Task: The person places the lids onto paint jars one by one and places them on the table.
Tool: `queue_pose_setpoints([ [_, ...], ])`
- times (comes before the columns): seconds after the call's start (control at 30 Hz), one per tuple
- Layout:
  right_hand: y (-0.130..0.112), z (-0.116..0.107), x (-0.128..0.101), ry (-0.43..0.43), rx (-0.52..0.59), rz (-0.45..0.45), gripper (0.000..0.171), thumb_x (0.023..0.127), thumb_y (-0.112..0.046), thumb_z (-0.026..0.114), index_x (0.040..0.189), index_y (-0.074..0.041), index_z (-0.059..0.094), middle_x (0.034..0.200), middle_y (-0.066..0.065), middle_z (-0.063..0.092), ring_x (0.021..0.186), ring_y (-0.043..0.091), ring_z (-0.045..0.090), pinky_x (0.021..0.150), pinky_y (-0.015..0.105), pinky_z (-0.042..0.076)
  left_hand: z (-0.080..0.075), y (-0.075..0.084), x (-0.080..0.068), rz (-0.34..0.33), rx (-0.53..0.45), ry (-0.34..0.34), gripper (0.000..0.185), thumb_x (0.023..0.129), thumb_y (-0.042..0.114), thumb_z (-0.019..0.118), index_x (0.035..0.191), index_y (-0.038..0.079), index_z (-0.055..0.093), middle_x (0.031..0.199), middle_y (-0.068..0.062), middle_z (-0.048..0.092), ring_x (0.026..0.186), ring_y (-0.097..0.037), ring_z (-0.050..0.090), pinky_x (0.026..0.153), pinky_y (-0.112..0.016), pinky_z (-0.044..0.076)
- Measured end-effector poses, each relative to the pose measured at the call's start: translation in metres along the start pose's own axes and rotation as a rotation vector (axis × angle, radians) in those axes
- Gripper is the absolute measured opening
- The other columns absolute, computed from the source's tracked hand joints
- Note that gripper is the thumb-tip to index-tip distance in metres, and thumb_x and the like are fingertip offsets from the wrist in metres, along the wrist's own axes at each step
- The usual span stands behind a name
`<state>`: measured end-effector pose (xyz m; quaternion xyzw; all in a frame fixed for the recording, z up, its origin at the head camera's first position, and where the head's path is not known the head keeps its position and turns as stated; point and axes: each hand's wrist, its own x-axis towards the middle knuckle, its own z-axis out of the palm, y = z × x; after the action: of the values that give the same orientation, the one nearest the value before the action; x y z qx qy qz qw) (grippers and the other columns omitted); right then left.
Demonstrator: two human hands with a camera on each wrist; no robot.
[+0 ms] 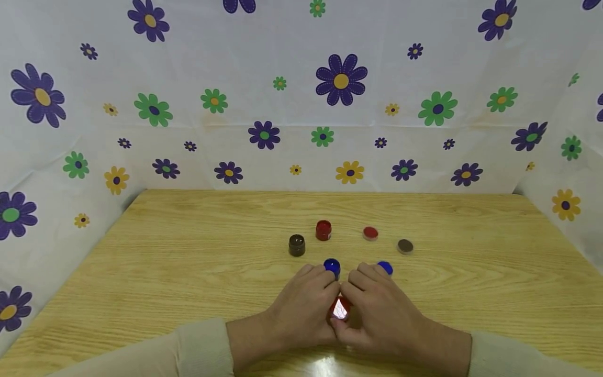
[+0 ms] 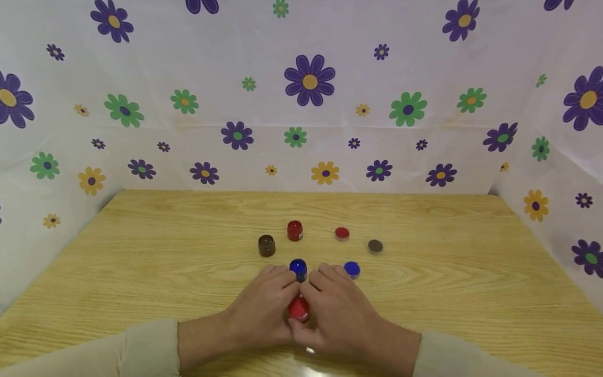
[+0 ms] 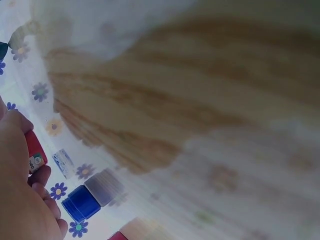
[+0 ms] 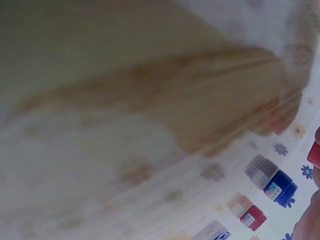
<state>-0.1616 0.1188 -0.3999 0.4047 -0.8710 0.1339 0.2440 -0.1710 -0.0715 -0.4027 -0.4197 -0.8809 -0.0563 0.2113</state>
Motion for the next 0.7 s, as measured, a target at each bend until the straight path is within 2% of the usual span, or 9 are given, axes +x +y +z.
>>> queue_pose_setpoints([
  [0.13,0.0000,-0.0017,-0.0004,-0.051,-0.004,0.036,0.036,0.083,-0.049,0.069,0.067,-0.025,0.048,0.068,-0.016,0.033,0.070,0.004,0.030,0.069,0.023,0.030,-0.0005,0.0001,0.0003,0.004,0.010,-0.020,0.041,0.074,0.056,0.073,0.072,0.019,0.056,0.073,0.010,0.049,0.071,-0.009,0.044,0.069,-0.022,0.035],
  [0.23,0.0012,-0.0022,-0.0005,-0.050,-0.016,0.042,0.039,0.085,-0.053,0.068,0.067,-0.024,0.049,0.066,-0.016,0.033,0.068,0.005,0.030,0.068,0.022,0.030,-0.0010,0.0004,0.0002,0.002,0.009,-0.029,0.039,0.073,0.054,0.072,0.074,0.018,0.057,0.074,0.009,0.050,0.071,-0.009,0.044,0.069,-0.022,0.036],
  [0.43,0.0015,-0.0022,-0.0002,-0.070,-0.022,0.064,0.033,0.079,-0.051,0.069,0.084,-0.022,0.055,0.076,-0.016,0.039,0.076,0.006,0.033,0.073,0.024,0.032,-0.0014,0.0006,0.0003,-0.016,0.002,-0.008,0.043,0.072,0.055,0.075,0.082,0.017,0.059,0.077,0.009,0.050,0.073,-0.009,0.044,0.069,-0.022,0.035],
  [0.7,0.0009,-0.0013,0.0003,-0.049,-0.010,0.029,0.028,0.074,-0.042,0.070,0.082,-0.021,0.055,0.077,-0.015,0.037,0.077,0.006,0.033,0.072,0.025,0.031,-0.0015,-0.0003,0.0008,-0.035,-0.018,-0.024,0.045,0.070,0.057,0.077,0.081,0.017,0.058,0.078,0.010,0.050,0.073,-0.008,0.043,0.070,-0.021,0.035],
])
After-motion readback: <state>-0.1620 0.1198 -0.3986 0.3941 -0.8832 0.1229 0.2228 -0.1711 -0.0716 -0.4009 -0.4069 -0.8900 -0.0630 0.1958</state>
